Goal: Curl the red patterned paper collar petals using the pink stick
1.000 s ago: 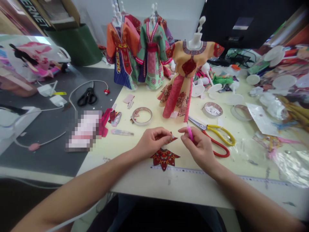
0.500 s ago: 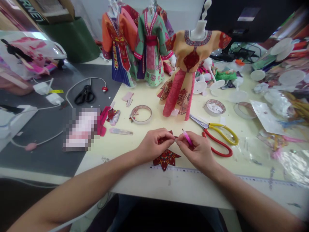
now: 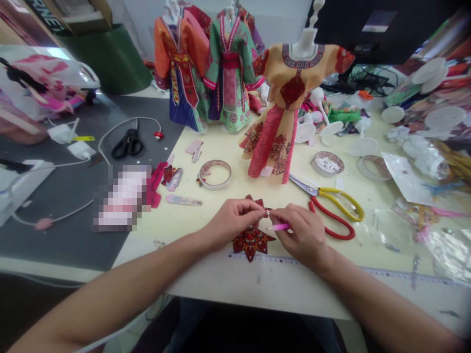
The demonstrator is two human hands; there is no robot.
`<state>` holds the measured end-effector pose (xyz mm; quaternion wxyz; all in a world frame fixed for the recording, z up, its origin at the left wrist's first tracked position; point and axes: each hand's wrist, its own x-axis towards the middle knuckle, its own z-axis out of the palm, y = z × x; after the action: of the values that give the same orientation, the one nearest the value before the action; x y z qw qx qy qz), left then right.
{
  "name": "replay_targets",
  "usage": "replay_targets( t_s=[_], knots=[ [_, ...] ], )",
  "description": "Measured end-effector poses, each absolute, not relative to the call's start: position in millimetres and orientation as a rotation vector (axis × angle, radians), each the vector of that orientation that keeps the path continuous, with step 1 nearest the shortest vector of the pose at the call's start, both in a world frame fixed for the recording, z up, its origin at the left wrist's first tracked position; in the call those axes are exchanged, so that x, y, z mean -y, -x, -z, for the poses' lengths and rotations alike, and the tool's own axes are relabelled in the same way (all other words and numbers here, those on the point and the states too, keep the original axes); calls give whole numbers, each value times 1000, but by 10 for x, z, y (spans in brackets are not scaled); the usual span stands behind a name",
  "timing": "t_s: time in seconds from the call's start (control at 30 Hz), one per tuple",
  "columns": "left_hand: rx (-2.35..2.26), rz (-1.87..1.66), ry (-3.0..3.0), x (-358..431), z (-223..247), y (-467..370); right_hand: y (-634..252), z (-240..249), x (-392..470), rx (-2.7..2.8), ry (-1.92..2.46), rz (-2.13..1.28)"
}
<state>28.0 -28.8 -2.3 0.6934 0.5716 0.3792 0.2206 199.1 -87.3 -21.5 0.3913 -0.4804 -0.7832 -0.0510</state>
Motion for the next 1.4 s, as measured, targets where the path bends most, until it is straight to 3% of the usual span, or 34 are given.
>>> replay_targets(
  t_s=[0.4, 0.53, 0.77, 1.4],
  knots=[
    [-816, -518, -1105, 298, 57, -277, -2013, 237, 890, 2189, 1115, 417],
    [-849, -541, -1120, 289, 55, -276, -1995, 218, 912, 2157, 1120, 295],
    [-909, -726, -1121, 256, 61, -270, -1962, 97, 1029, 1865, 1408, -404],
    [-924, -873, -1217, 245, 53, -249, -2004, 114, 984, 2051, 1485, -194]
  ],
)
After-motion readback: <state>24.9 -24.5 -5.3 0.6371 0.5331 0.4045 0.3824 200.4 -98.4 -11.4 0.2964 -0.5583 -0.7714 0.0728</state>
